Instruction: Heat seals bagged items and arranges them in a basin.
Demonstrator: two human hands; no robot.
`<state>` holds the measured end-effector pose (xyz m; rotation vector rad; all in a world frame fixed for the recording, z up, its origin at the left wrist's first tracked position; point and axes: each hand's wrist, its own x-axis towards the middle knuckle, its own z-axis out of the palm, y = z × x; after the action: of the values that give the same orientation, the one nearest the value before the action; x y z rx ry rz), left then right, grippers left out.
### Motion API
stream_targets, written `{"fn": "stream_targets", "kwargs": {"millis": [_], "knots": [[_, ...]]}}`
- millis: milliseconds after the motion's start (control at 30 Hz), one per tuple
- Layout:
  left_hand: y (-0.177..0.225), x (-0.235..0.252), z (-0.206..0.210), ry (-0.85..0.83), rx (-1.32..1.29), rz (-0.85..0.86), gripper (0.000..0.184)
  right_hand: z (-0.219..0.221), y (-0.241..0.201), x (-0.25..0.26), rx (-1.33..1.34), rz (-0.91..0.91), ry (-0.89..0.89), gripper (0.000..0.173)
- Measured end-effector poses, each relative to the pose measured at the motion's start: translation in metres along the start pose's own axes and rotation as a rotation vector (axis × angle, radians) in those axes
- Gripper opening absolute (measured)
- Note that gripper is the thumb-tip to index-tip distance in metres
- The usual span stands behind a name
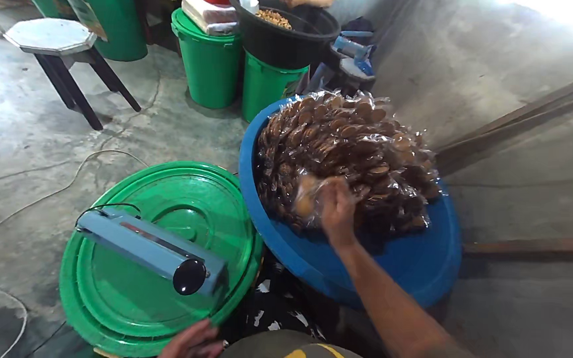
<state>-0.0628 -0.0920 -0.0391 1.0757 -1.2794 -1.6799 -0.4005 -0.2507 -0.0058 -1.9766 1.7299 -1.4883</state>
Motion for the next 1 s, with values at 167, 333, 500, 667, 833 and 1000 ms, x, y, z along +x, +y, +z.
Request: {"fn": "stream_targets", "kwargs": {"millis": [167, 333, 500, 667, 833, 1000], "knots": [[-0.024, 0.043, 0.032, 0.030, -0.193, -0.033, 0.104, 0.047, -0.087, -0.073, 0.655, 0.498, -0.830, 0.024], [-0.034, 0.051, 0.028, 0.520, -0.181, -0.204, 0.064, 0.096, -0.092, -0.064, 0.405, 0.580, -0.968, 0.027], [-0.037, 0.071, -0.013, 0.821, -0.153, -0.077, 0.061, 0.114, -0.124, -0.029, 0.351, 0.148, -1.081, 0.035], [-0.031, 0.084, -0.047, 0.876, -0.139, -0.088, 0.064, 0.144, -0.159, -0.034, -0.263, -0.139, -1.501, 0.075], [-0.035, 0.070, -0.056, 0.892, -0.176, -0.096, 0.062, 0.155, -0.136, -0.064, -0.159, -0.252, -1.181, 0.058], [-0.027, 0.067, -0.045, 1.012, -0.223, -0.038, 0.063, 0.157, -0.124, -0.073, -0.064, -0.330, -1.018, 0.054]]}}
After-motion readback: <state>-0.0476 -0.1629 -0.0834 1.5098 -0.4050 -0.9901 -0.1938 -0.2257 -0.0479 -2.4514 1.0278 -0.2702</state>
